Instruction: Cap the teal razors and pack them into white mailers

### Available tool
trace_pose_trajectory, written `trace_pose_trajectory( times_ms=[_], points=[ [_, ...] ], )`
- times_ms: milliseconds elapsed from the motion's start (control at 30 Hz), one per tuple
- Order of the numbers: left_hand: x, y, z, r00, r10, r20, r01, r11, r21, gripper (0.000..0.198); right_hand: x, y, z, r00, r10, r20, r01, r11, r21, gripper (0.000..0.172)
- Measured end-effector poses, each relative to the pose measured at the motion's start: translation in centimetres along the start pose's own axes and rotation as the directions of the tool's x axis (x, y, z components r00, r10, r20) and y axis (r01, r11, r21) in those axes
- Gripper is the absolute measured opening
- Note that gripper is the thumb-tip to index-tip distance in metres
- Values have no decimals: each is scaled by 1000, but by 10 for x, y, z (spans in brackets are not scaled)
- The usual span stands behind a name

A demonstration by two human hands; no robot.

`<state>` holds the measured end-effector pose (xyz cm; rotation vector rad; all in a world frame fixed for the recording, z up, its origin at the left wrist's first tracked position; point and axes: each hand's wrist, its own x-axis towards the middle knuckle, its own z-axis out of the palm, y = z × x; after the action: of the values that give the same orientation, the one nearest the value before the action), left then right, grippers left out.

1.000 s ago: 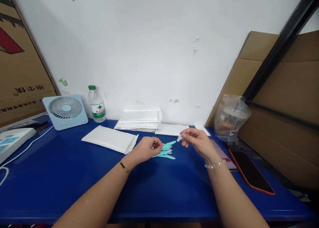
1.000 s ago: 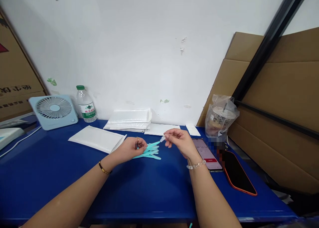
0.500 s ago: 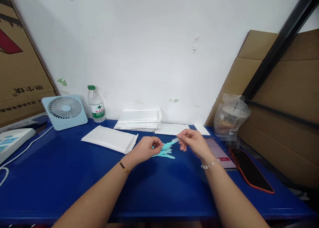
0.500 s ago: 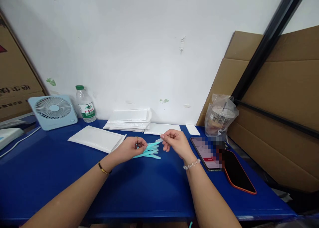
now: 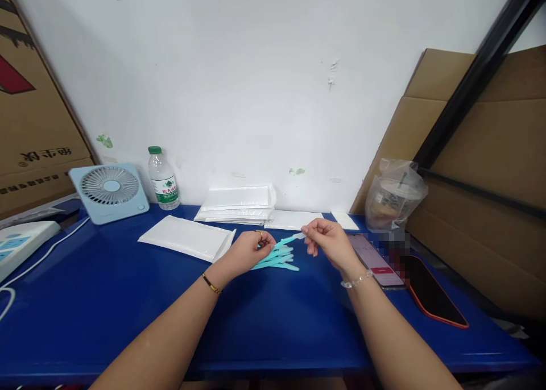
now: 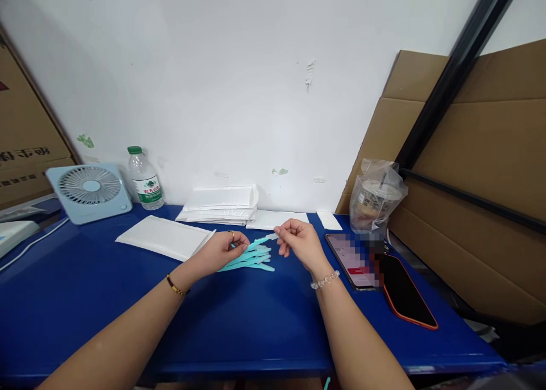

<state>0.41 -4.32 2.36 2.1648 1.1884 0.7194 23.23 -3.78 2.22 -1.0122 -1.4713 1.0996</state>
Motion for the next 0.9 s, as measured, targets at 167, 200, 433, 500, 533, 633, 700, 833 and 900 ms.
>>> trace_pose_trajectory(
  times_ms=[167, 200, 433, 500, 533, 633, 700, 833, 900],
  points=[
    [0, 0, 0, 1000, 0, 7, -1, 1000, 9, 28, 0, 0, -1, 998, -42, -48, 42, 999, -11, 31],
    [0, -1, 1, 1000, -1, 4, 1, 1000, 7, 28, 0, 0, -2, 996, -51, -67, 51, 999, -13, 31],
    [0, -2, 2, 999, 25, 41, -23, 999, -34, 29, -2, 3, 13, 998, 6, 70, -5, 1000, -10, 34],
    [0, -2, 1, 999, 16, 38, -15, 999, -41, 28, -2, 4, 16, 998, 8, 64, -9, 1000, 11, 34],
    [-1, -2, 0, 999, 10, 35, -9, 999, -44, 28, -1, 5, 15, 999, 0, 49, -1, 1000, 20, 33],
    [0, -2, -1, 1000, -5, 24, 6, 999, -38, 27, 0, 5, 7, 999, -35, -8, 35, 999, 20, 32],
    [0, -3, -1, 1000, -2, 18, 3, 1000, -25, 26, 0, 4, 2, 999, -46, -27, 47, 999, 7, 31],
    [1, -4, 0, 1000, 10, 14, -10, 1000, -9, 27, -1, 3, 4, 999, -36, -10, 36, 999, -9, 31],
    [2, -5, 0, 1000, 13, 22, -13, 1000, -10, 28, -1, 4, 10, 999, -15, 34, 16, 1000, -7, 31]
  ],
)
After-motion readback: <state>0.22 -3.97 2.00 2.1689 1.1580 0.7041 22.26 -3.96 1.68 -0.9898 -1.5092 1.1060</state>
